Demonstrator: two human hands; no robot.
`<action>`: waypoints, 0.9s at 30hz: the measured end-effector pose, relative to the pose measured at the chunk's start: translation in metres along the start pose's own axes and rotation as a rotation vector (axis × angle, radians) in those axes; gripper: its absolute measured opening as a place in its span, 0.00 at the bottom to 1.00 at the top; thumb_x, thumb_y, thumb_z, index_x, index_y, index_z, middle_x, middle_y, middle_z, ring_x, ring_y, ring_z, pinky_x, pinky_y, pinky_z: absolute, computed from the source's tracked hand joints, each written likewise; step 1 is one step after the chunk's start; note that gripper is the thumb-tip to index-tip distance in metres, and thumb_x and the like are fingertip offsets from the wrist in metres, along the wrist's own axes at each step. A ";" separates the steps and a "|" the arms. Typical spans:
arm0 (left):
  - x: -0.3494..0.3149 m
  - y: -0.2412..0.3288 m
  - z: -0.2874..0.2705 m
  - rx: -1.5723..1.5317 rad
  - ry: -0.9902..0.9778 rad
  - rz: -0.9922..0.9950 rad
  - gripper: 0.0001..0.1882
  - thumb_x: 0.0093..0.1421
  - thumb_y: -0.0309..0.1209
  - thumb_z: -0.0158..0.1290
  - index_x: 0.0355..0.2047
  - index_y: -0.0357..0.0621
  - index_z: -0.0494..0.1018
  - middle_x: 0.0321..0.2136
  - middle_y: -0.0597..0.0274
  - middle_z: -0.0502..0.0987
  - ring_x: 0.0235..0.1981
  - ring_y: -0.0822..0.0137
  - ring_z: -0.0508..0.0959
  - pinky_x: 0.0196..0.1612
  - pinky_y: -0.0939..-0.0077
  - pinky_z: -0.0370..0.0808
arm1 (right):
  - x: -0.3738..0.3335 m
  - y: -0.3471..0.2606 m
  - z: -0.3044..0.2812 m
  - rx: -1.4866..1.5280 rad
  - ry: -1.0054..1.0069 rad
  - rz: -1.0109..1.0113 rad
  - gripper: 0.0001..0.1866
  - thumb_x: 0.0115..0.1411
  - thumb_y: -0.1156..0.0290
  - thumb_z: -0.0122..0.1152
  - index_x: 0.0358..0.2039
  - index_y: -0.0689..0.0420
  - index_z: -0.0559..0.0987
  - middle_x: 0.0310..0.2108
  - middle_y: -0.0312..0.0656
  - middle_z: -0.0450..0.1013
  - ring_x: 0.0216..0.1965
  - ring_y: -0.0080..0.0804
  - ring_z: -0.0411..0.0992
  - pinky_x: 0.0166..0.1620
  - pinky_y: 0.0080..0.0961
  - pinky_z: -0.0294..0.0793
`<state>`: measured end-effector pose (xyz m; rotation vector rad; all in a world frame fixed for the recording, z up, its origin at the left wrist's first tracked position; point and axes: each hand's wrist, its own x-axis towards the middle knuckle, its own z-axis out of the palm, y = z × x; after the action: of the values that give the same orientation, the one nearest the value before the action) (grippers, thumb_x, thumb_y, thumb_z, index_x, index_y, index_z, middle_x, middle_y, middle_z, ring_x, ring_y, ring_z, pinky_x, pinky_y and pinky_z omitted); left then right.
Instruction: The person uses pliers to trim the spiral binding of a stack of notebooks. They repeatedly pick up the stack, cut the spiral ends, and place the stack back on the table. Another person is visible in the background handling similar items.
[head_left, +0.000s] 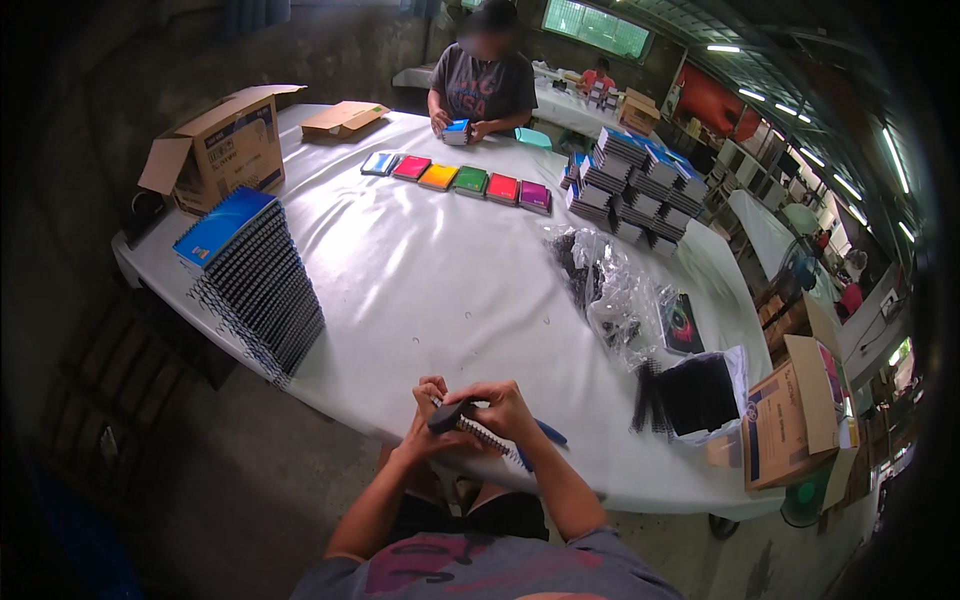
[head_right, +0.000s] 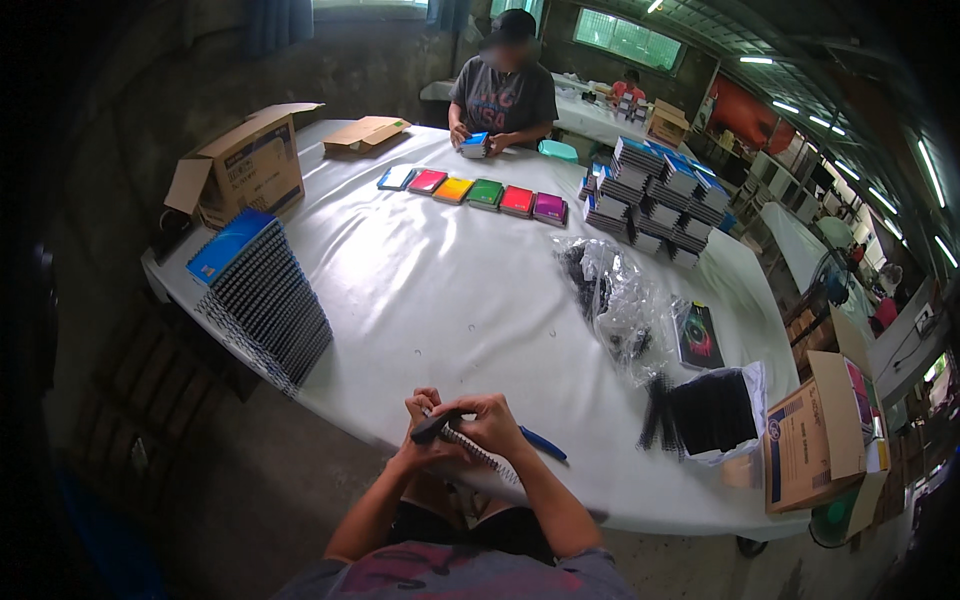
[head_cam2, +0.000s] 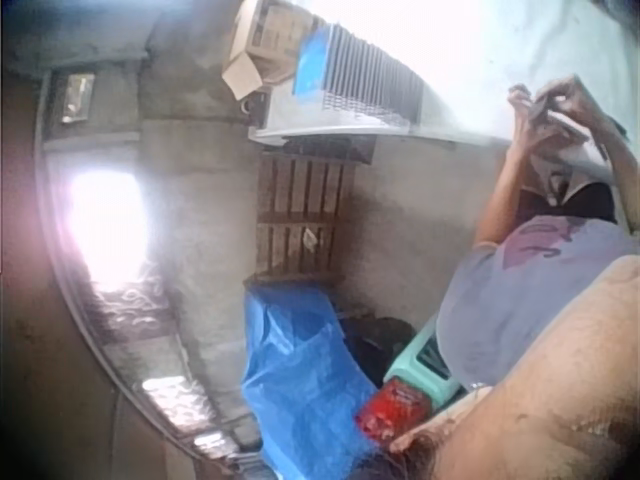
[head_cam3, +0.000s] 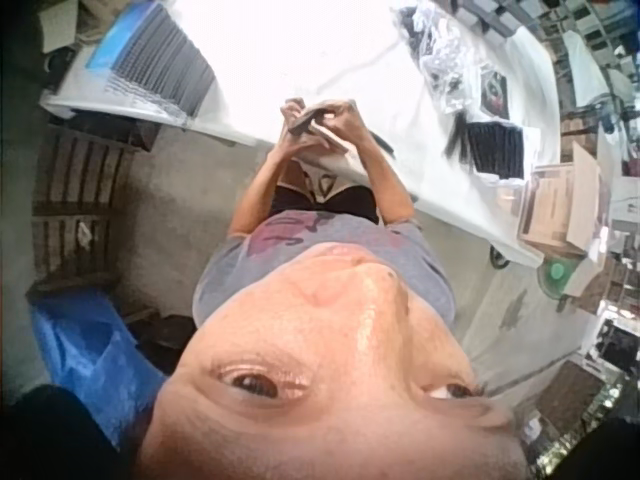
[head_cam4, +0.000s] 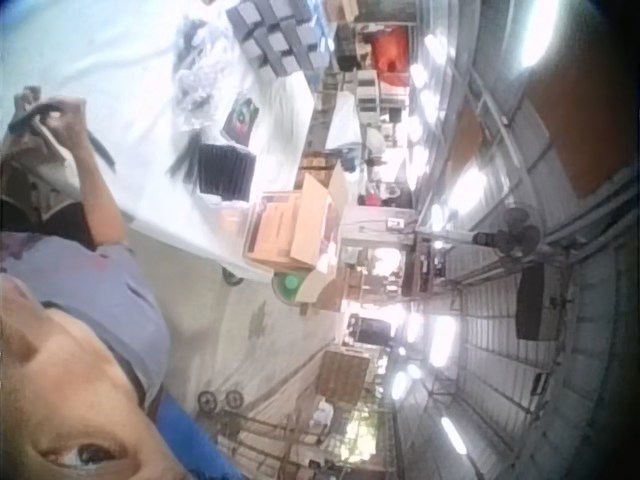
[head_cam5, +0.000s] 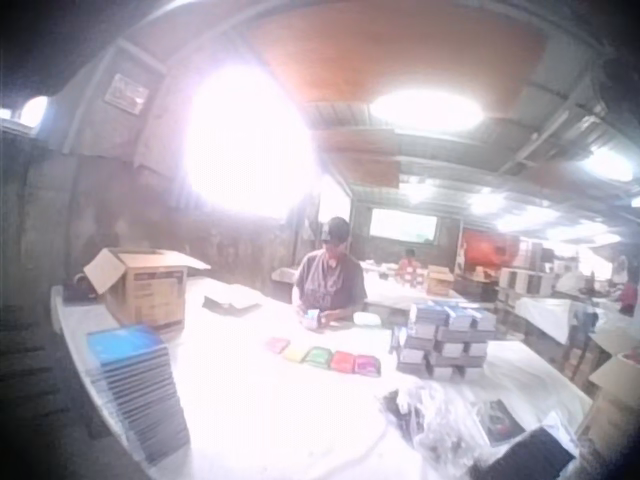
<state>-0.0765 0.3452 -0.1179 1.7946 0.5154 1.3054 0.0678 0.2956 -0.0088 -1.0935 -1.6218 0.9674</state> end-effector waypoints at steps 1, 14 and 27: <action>0.002 0.006 0.000 -0.001 -0.014 -0.036 0.55 0.21 0.48 0.76 0.40 0.48 0.46 0.37 0.58 0.53 0.42 0.63 0.58 0.48 0.65 0.62 | 0.000 0.005 -0.001 0.009 0.006 0.004 0.15 0.44 0.88 0.56 0.34 0.63 0.82 0.35 0.43 0.79 0.38 0.28 0.77 0.46 0.23 0.75; -0.003 0.001 -0.003 -0.040 -0.063 -0.092 0.50 0.26 0.44 0.75 0.40 0.46 0.48 0.37 0.60 0.53 0.41 0.66 0.59 0.47 0.69 0.62 | -0.001 0.016 0.002 0.196 -0.027 -0.031 0.14 0.49 0.88 0.59 0.37 0.64 0.80 0.39 0.45 0.77 0.43 0.29 0.75 0.50 0.24 0.73; 0.010 0.021 -0.013 -0.477 0.282 -0.315 0.06 0.61 0.29 0.53 0.38 0.44 0.74 0.28 0.72 0.73 0.24 0.85 0.66 0.25 0.90 0.61 | -0.046 0.065 -0.100 -1.069 0.433 0.385 0.21 0.52 0.78 0.49 0.48 0.53 0.74 0.50 0.42 0.70 0.54 0.38 0.66 0.58 0.48 0.58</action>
<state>-0.0873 0.3456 -0.0938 1.0988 0.5563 1.3276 0.1865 0.2823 -0.0543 -2.2034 -1.5621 -0.0421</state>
